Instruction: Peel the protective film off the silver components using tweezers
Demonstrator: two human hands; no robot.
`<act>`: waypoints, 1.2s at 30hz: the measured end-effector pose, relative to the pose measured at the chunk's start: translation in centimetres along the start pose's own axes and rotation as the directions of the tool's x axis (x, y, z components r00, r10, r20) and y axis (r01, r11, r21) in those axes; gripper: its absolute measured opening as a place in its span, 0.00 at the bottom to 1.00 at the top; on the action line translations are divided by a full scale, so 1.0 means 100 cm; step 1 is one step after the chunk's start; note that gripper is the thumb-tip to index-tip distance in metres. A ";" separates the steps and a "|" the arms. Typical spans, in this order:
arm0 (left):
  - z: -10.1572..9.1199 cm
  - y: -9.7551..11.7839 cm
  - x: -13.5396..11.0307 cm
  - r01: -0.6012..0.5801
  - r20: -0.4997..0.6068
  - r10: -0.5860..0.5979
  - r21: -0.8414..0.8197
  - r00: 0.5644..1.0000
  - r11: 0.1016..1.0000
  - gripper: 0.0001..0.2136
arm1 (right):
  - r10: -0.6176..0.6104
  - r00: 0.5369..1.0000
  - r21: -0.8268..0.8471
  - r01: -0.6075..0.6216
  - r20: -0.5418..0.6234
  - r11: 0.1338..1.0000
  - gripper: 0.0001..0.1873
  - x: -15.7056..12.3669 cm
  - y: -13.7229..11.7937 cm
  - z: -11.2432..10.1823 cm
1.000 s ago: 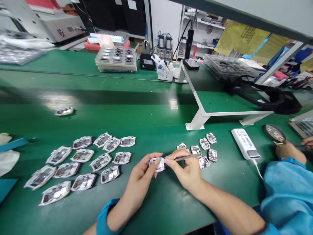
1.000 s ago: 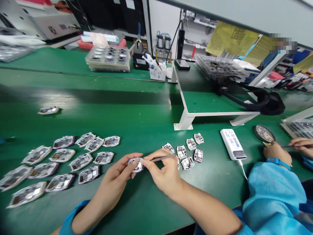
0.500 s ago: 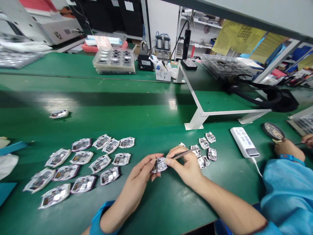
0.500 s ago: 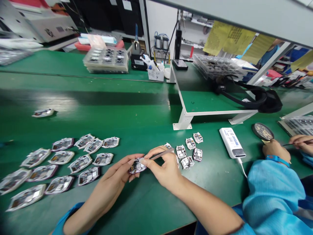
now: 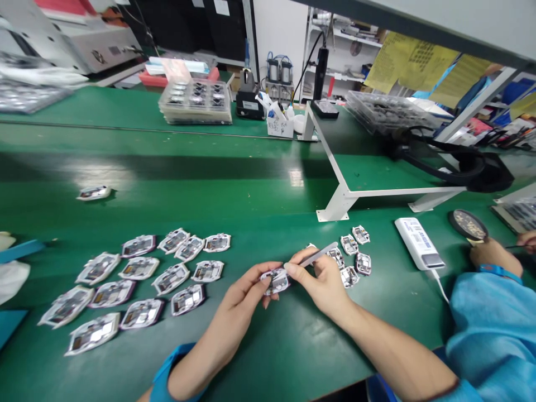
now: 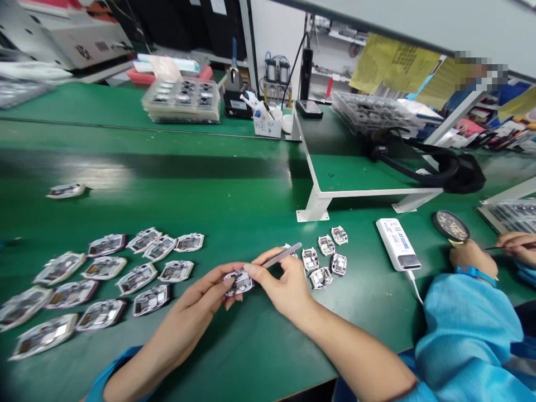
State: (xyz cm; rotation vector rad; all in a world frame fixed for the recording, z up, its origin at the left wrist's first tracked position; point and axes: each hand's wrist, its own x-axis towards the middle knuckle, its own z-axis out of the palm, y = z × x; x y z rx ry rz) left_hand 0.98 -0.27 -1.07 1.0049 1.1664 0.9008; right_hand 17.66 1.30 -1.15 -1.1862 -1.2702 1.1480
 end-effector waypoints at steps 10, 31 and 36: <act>0.000 0.004 -0.002 -0.055 0.016 0.054 0.119 0.998 0.991 0.12 | 0.022 1.000 -0.002 -0.022 -0.020 1.000 0.07 0.000 0.002 0.003; -0.003 0.005 -0.001 -0.106 0.055 0.097 0.195 0.994 0.975 0.14 | 0.023 1.000 0.053 -0.023 0.002 0.998 0.07 0.001 0.005 0.001; -0.006 0.005 0.000 -0.158 0.080 0.141 0.269 0.987 0.950 0.15 | -0.020 1.000 0.020 0.020 0.012 1.000 0.06 0.001 0.002 0.000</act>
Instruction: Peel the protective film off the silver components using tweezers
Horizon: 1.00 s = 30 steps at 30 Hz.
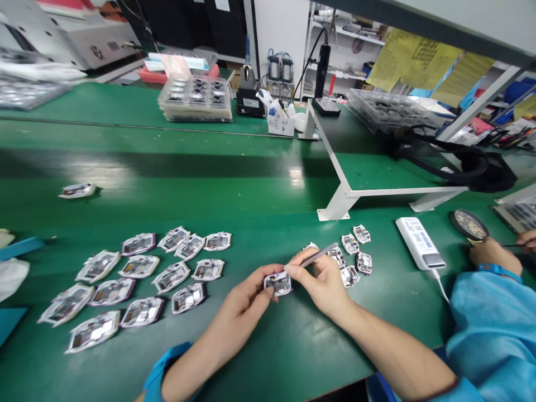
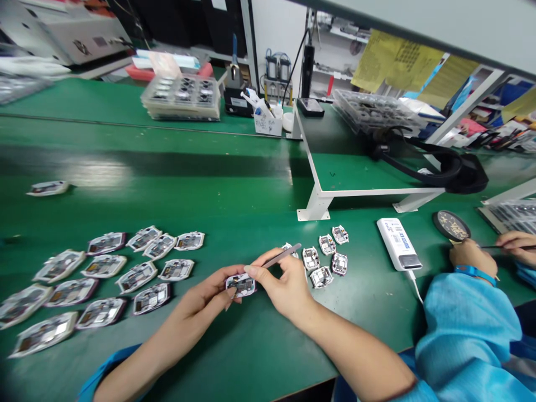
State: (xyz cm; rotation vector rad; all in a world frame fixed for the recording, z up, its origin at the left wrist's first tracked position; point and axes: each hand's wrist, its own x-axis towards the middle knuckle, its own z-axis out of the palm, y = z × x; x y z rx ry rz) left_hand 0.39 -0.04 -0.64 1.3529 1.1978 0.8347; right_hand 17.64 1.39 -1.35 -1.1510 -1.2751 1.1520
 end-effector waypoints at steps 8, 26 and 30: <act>-0.009 0.004 0.000 0.021 0.099 -0.027 0.061 0.995 0.998 0.13 | -0.028 0.999 -0.048 0.029 0.020 0.998 0.07 0.000 -0.003 0.001; -0.005 0.010 0.001 0.190 0.013 -0.199 -0.354 0.980 0.916 0.16 | 0.039 0.995 0.108 -0.029 -0.092 0.994 0.10 0.000 0.001 -0.001; -0.003 0.015 0.002 0.193 -0.004 -0.221 -0.466 0.975 0.864 0.14 | -0.048 0.997 0.106 0.054 -0.061 0.993 0.06 -0.002 0.000 -0.001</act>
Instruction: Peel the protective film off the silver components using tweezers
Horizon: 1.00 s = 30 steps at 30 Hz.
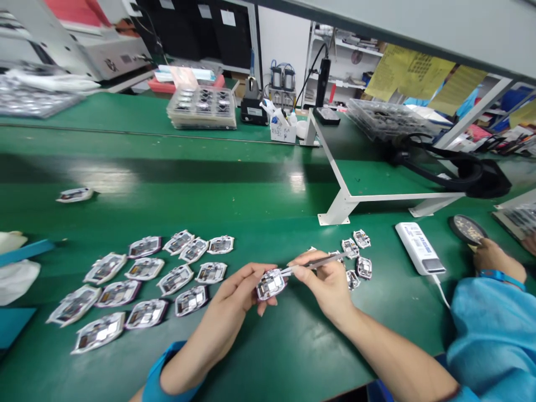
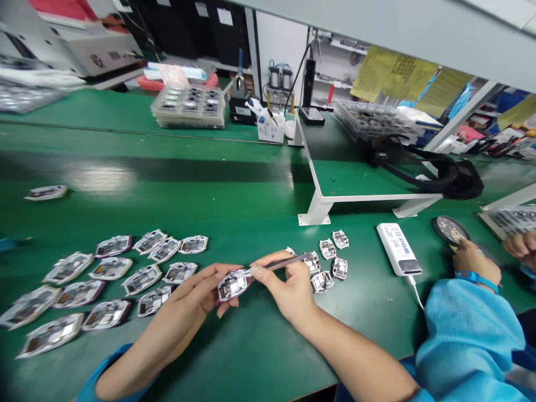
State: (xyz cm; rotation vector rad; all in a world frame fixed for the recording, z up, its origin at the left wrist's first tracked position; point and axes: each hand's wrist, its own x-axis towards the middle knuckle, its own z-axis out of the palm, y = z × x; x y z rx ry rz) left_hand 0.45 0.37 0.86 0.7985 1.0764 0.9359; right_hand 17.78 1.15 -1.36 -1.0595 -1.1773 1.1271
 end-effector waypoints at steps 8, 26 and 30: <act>0.000 -0.006 -0.004 -0.037 0.033 0.035 0.088 0.999 0.995 0.16 | -0.105 0.993 -0.073 0.109 0.060 0.991 0.03 -0.003 0.001 0.003; -0.001 -0.001 -0.002 0.064 0.018 -0.067 0.149 0.998 0.987 0.18 | -0.573 0.777 -0.215 0.625 0.260 0.750 0.01 -0.002 -0.013 0.002; 0.000 0.000 -0.001 0.084 0.031 -0.088 0.115 0.996 0.990 0.18 | -0.617 0.716 -0.261 0.696 0.327 0.669 0.03 -0.001 -0.014 0.000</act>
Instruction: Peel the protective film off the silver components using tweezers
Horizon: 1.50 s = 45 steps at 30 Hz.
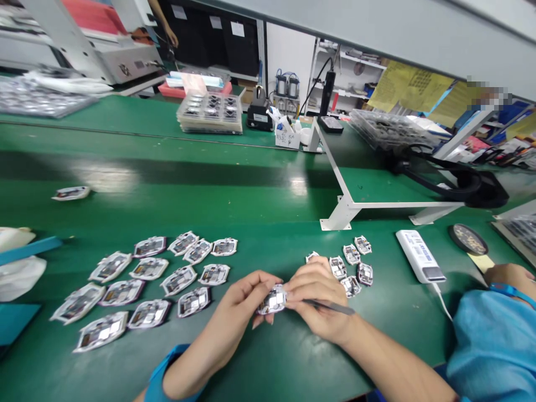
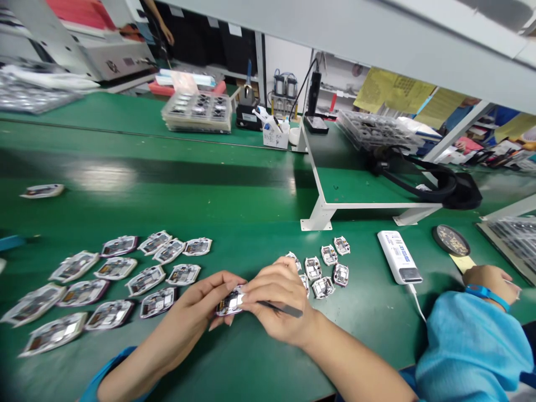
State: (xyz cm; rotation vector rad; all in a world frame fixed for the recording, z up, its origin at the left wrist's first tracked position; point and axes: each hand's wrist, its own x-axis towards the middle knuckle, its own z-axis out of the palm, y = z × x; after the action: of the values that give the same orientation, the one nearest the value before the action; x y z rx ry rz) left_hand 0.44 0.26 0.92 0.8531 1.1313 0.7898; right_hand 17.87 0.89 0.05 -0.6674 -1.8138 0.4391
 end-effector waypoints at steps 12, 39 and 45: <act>0.000 -0.002 -0.001 -0.047 0.002 0.047 0.001 0.999 0.999 0.15 | -0.077 0.996 -0.026 0.078 0.039 0.997 0.05 -0.004 0.003 -0.003; 0.000 -0.005 0.003 0.043 -0.021 -0.041 0.083 0.999 0.996 0.17 | 0.612 0.782 0.392 -0.604 0.123 0.694 0.08 -0.003 0.003 0.002; 0.002 -0.003 0.002 0.072 -0.043 -0.068 0.087 0.997 0.994 0.18 | 0.572 0.816 0.323 -0.564 0.081 0.760 0.05 -0.006 0.003 0.002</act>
State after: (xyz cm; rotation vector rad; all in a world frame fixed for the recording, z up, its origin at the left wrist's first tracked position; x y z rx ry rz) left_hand 0.68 0.29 0.57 0.8696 1.2320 0.7059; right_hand 17.89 0.76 -0.62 -0.9751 -1.4311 1.1193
